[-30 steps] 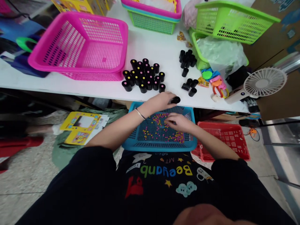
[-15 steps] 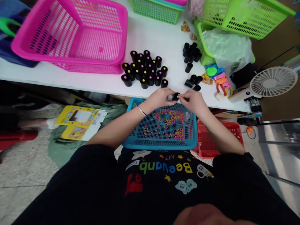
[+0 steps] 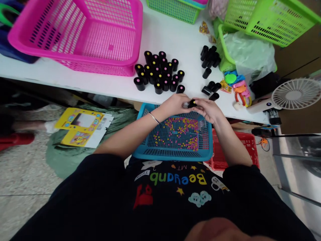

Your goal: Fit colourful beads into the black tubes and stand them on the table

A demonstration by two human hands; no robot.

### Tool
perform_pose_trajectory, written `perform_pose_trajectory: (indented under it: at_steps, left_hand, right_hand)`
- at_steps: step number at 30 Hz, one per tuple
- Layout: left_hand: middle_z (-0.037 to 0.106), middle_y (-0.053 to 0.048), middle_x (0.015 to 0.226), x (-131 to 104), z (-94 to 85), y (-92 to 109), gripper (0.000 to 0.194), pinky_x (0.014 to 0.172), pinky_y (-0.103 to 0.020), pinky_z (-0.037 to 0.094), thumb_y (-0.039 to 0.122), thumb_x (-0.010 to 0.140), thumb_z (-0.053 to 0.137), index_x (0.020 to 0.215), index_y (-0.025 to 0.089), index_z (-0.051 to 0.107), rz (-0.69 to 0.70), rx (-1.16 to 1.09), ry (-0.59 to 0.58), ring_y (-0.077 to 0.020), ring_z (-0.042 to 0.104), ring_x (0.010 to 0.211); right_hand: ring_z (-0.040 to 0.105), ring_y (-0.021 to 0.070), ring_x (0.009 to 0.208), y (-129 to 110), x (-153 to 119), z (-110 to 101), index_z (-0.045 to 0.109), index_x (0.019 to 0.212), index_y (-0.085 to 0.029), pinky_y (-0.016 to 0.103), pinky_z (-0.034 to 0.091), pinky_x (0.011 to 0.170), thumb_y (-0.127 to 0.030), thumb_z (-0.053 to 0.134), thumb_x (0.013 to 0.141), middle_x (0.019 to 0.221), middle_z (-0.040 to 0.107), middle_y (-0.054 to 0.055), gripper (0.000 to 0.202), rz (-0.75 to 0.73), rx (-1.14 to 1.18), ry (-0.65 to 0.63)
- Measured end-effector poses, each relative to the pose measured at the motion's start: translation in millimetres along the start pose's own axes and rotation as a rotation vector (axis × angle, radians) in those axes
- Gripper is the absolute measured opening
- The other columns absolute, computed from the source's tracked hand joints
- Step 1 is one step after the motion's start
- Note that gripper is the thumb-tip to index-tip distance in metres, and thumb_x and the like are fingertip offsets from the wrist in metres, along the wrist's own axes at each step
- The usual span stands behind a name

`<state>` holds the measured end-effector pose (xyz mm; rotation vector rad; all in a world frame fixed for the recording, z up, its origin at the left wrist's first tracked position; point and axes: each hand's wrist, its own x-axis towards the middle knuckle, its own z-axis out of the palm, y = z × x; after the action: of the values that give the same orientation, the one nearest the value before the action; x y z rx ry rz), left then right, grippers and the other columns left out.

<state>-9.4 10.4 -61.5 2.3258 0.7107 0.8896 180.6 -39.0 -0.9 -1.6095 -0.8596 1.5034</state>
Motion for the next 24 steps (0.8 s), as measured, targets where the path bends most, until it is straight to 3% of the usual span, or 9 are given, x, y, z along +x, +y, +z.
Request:
perform_pose_trajectory:
  at_steps: [6,13,17,20,24]
  left_hand:
    - [0.075,-0.007,0.09,1,1.1,-2,0.019,0.079,-0.031,0.055,0.035,0.093,0.076,0.09,0.016,0.077,-0.032,0.018,-0.026,-0.0183,0.069,0.082]
    - [0.071,-0.005,0.081,3,1.9,-4,0.023,0.08,-0.031,0.055,0.038,0.093,0.076,0.084,0.018,0.073,-0.043,0.041,-0.018,-0.0182,0.068,0.079]
    - [0.072,-0.005,0.08,5,1.9,-3,0.022,0.08,-0.031,0.055,0.037,0.091,0.078,0.085,0.017,0.073,-0.09,0.069,-0.021,-0.0181,0.068,0.078]
    - [0.076,-0.006,0.086,6,-0.2,6,0.02,0.081,-0.03,0.055,0.031,0.088,0.08,0.097,0.015,0.075,-0.175,0.06,-0.038,-0.0173,0.07,0.079]
    - [0.079,-0.007,0.099,4,-8.8,30,0.053,0.076,-0.028,0.055,0.026,0.091,0.078,0.14,0.016,0.06,-0.285,0.1,-0.073,-0.0179,0.073,0.082]
  right_hand:
    - [0.076,0.0101,0.071,-6,6,6,0.076,0.099,-0.012,0.019,0.069,0.078,-0.009,0.07,0.092,0.083,0.076,0.004,0.01,0.026,-0.05,0.015]
    - [0.074,0.0093,0.069,-12,1,6,0.075,0.094,-0.01,0.018,0.069,0.08,-0.006,0.068,0.094,0.072,0.07,0.001,0.008,0.03,0.043,-0.027]
    - [0.075,0.0089,0.07,-7,4,7,0.075,0.096,-0.01,0.018,0.068,0.083,-0.005,0.068,0.094,0.079,0.074,0.002,0.009,0.028,0.067,-0.009]
    - [0.076,0.0097,0.075,-3,8,8,0.075,0.099,-0.011,0.02,0.068,0.087,-0.005,0.067,0.095,0.084,0.075,0.003,0.011,0.009,0.061,0.007]
    - [0.076,0.0096,0.077,0,4,10,0.071,0.119,-0.013,0.021,0.067,0.085,-0.009,0.07,0.096,0.095,0.076,0.003,0.023,-0.025,0.043,-0.01]
